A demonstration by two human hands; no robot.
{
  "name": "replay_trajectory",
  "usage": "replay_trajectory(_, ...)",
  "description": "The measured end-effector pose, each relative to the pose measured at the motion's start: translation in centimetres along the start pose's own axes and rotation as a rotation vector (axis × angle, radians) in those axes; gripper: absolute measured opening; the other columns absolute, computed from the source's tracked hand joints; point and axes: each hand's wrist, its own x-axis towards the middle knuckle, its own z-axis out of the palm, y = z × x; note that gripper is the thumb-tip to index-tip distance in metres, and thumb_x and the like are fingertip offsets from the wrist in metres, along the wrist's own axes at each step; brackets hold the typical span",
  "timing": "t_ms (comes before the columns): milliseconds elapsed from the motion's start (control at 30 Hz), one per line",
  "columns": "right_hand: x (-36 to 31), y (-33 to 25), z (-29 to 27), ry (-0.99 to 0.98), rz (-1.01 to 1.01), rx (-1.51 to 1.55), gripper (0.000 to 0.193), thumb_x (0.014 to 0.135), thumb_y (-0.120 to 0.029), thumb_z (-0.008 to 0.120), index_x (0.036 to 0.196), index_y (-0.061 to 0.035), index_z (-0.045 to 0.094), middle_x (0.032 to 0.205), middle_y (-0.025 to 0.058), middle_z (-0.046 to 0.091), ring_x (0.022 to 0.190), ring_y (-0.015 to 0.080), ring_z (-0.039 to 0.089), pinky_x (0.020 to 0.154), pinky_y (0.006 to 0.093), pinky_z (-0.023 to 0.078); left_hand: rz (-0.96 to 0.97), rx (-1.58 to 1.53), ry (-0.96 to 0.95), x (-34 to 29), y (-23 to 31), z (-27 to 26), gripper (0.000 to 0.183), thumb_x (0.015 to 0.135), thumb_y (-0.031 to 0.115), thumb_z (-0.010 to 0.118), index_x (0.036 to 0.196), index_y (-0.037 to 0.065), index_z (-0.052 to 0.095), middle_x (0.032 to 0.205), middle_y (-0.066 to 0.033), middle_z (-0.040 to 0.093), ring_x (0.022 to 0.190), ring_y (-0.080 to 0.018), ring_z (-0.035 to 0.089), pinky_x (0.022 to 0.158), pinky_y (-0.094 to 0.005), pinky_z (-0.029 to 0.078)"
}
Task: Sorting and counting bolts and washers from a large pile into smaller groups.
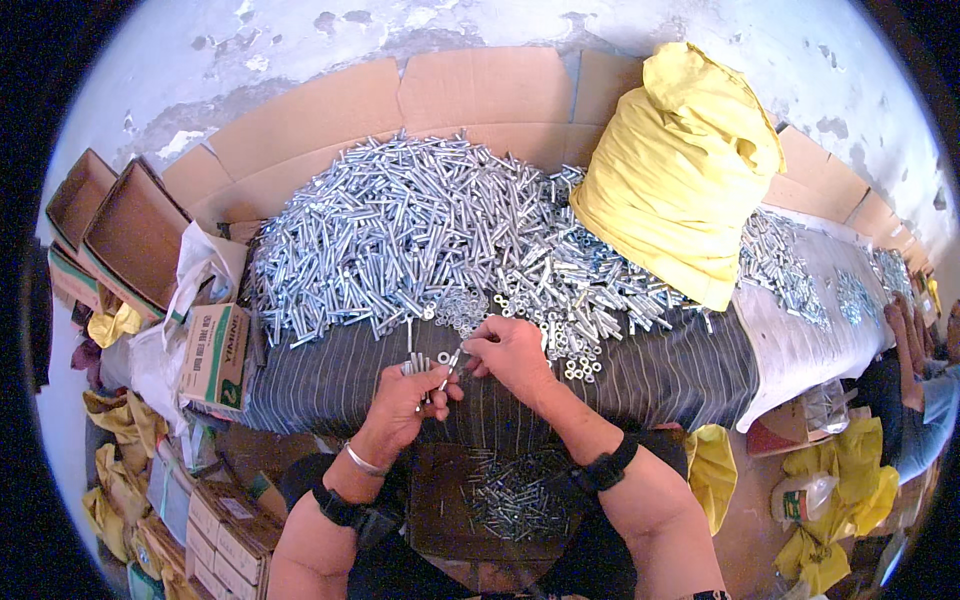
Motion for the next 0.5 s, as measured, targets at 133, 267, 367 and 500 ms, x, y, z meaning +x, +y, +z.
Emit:
replay_trajectory(133, -0.3, 0.4, 0.4, -0.041, -0.042, 0.157, 0.01, 0.085, -0.004, 0.063, 0.085, 0.0062, 0.063, 0.074, 0.0121, 0.066, 0.065, 0.0149, 0.066, 0.057, 0.0257, 0.054, 0.01, -0.031, -0.017, -0.1, 0.0, 0.2, 0.016, 0.086, 0.015, 0.064, 0.087, -0.001, 0.064, 0.07, -0.0116, 0.065, 0.05, -0.0123, 0.055, 0.044, -0.0261, 0.045)
replay_trajectory(267, -0.7, 1.4, 1.3, 0.035, -0.34, -0.128, 0.007, 0.083, -0.001, 0.063, 0.085, 0.0049, 0.062, 0.077, 0.0106, 0.065, 0.064, 0.0153, 0.065, 0.057, 0.0265, 0.054, -0.023, -0.048, -0.011, -0.1, 0.1, 0.0, 0.014, 0.086, 0.014, 0.064, 0.087, 0.0, 0.064, 0.07, -0.011, 0.065, 0.051, -0.0126, 0.055, 0.043, -0.0262, 0.044)
replay_trajectory(367, -0.9, 1.6, 1.8, 0.144, -0.79, -0.45, 0.012, 0.078, 0.0, 0.065, 0.088, 0.0026, 0.06, 0.08, 0.0131, 0.062, 0.063, 0.0241, 0.064, 0.056, 0.0313, 0.053, -0.041, -0.135, -0.065, -0.1, 0.0, -0.2, 0.013, 0.086, 0.013, 0.064, 0.086, -0.001, 0.064, 0.07, -0.0107, 0.064, 0.051, -0.0126, 0.055, 0.042, -0.0264, 0.043)
replay_trajectory(500, -1.9, 1.7, 2.3, 0.145, -0.951, -0.652, 0.029, 0.07, 0.0, 0.065, 0.098, 0.0002, 0.057, 0.088, 0.0137, 0.06, 0.069, 0.032, 0.063, 0.056, 0.0373, 0.052, -0.012, -0.168, -0.043, -0.1, -0.2, -0.5, 0.014, 0.086, 0.012, 0.063, 0.086, -0.002, 0.063, 0.07, -0.0131, 0.065, 0.051, -0.0135, 0.056, 0.043, -0.0268, 0.045)
